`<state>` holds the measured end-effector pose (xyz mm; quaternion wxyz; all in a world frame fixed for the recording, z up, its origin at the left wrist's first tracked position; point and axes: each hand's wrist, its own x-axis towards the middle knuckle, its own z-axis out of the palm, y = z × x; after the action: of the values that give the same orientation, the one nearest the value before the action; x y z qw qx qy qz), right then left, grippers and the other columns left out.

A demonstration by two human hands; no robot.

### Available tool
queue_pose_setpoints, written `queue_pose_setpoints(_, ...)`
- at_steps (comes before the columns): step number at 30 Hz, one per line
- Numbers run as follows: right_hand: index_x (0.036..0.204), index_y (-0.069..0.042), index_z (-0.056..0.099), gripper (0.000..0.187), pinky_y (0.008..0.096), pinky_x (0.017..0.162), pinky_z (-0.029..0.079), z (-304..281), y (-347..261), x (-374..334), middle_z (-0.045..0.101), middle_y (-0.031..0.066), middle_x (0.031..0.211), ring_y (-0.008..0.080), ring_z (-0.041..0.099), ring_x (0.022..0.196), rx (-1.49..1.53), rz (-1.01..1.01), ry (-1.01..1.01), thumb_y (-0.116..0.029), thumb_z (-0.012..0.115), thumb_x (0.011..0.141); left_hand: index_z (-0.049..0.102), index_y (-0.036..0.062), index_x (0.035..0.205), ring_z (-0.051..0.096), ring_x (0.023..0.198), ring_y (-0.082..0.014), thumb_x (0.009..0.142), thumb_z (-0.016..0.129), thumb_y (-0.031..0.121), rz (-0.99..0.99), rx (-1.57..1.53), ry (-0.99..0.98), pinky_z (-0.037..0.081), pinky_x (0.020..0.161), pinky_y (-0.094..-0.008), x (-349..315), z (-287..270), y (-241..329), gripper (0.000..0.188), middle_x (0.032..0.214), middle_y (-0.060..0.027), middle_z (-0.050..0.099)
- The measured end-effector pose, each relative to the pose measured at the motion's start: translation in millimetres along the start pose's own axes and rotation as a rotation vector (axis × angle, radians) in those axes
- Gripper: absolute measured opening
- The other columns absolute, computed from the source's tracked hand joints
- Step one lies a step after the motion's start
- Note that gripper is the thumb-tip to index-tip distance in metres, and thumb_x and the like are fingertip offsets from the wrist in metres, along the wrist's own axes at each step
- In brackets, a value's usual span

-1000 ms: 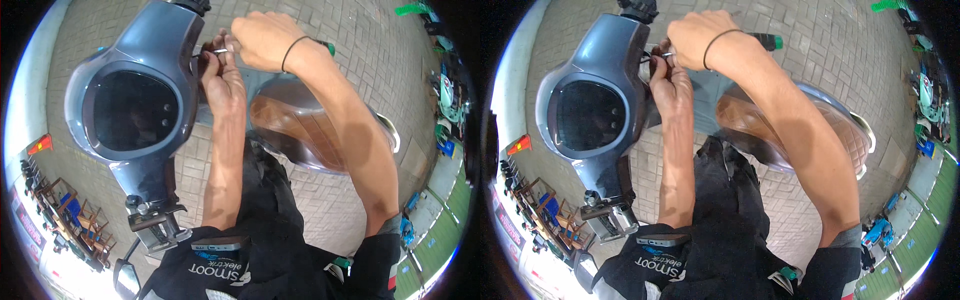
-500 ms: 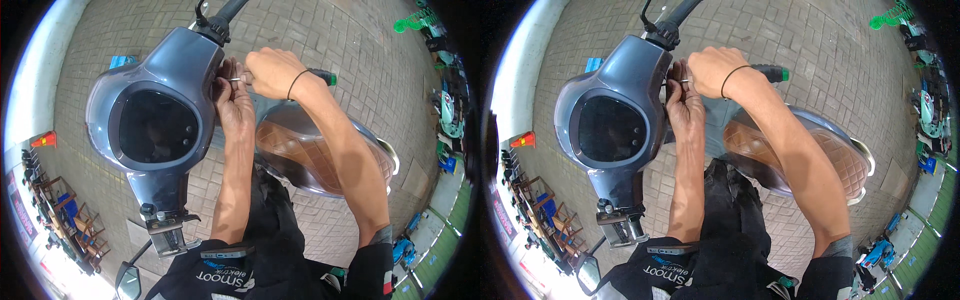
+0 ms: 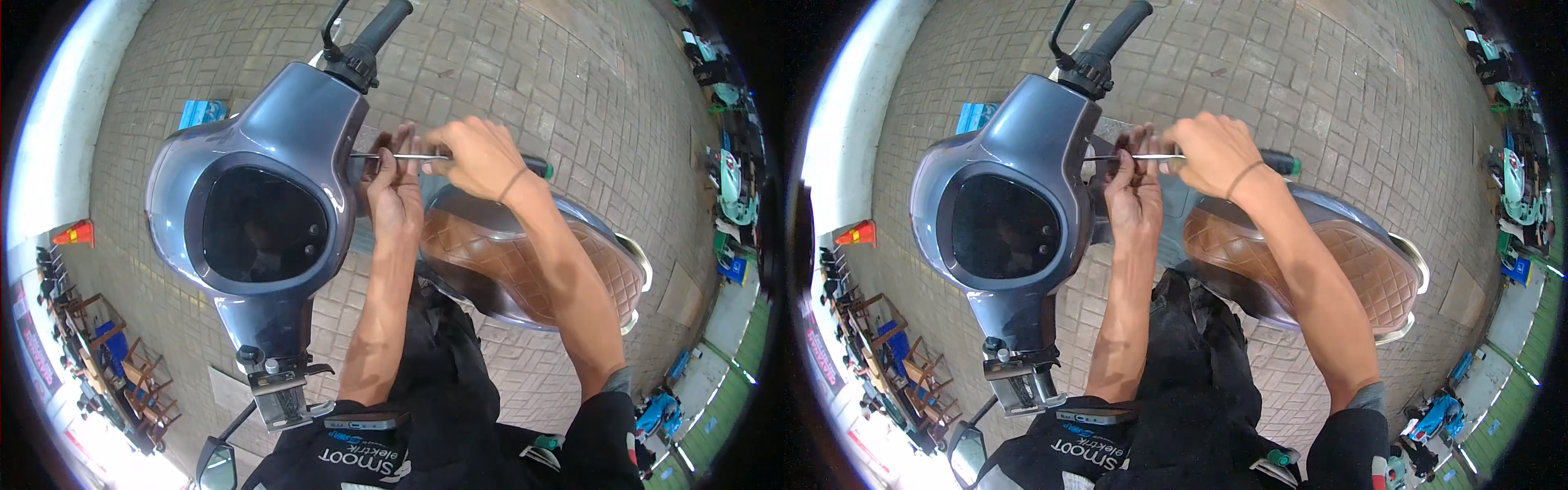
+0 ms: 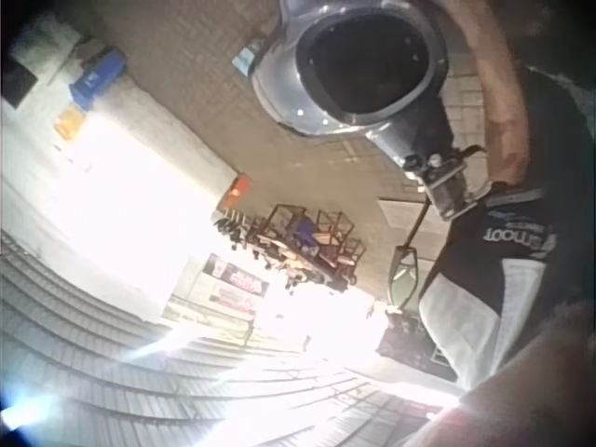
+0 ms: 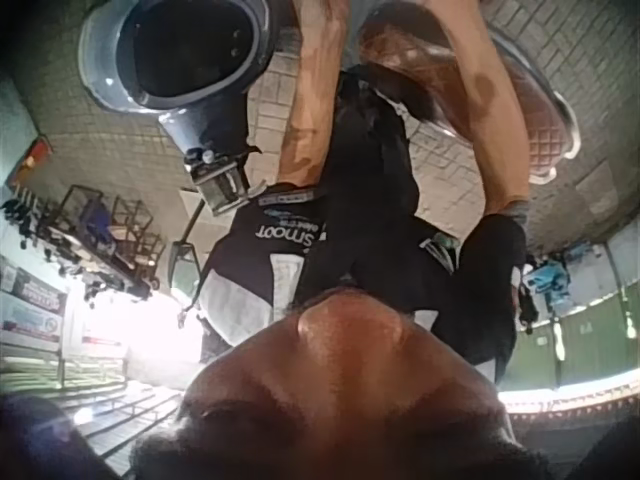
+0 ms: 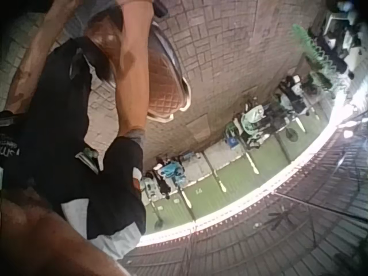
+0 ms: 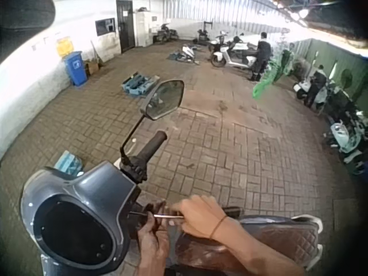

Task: The person removes screws from the front panel of a scooter using a screwdriver, then lifts the panel away from the body by hand while a second person holds it.

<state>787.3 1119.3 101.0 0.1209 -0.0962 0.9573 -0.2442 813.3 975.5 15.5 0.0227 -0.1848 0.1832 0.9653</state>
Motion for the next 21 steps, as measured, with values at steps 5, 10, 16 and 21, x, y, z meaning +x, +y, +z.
queue_pose_setpoints(5,0.093,-0.012,0.077,0.017,0.0498,0.069,0.051,11,30,-57,0.069,0.0185,0.082,0.0425,0.066,0.079,0.104,0.132,-0.076,-0.026,0.069,0.089,0.051,-0.0059,0.133,0.052,0.135,-0.0386,0.108,0.048,0.014,-0.142,0.095,-0.095,0.041,0.120,-0.0512,-30,-22,-10,0.032,0.134,-0.0240,0.060)
queue_pose_setpoints(10,0.092,-0.009,0.076,0.017,0.0484,0.069,0.051,48,55,-114,0.069,0.0186,0.082,0.0416,0.066,0.080,0.359,0.243,0.028,-0.024,0.069,0.088,0.049,-0.0019,0.135,0.057,0.129,-0.0404,0.107,0.053,0.019,-0.150,0.245,-0.002,0.050,0.112,-0.0512,-38,-63,-1,0.035,0.131,-0.0235,0.061)
queue_pose_setpoints(16,0.098,-0.007,0.075,0.019,0.0483,0.072,0.052,98,59,-164,0.070,0.0215,0.087,0.0420,0.068,0.084,0.493,0.407,-0.051,-0.023,0.071,0.087,0.048,0.0005,0.134,0.068,0.111,-0.0391,0.103,0.059,0.012,-0.151,0.491,0.186,0.061,0.095,-0.0470,-29,-106,-7,0.035,0.118,-0.0224,0.064)
queue_pose_setpoints(21,0.122,-0.010,0.065,0.044,0.0463,0.087,0.054,150,55,-219,0.073,0.0176,0.104,0.0383,0.070,0.102,0.636,0.406,-0.268,-0.026,0.078,0.083,0.039,0.0035,0.146,0.072,0.099,-0.0369,0.105,0.050,0.005,-0.102,0.685,0.337,0.064,0.085,-0.0426,-3,-161,-18,0.043,0.112,-0.0230,0.065)
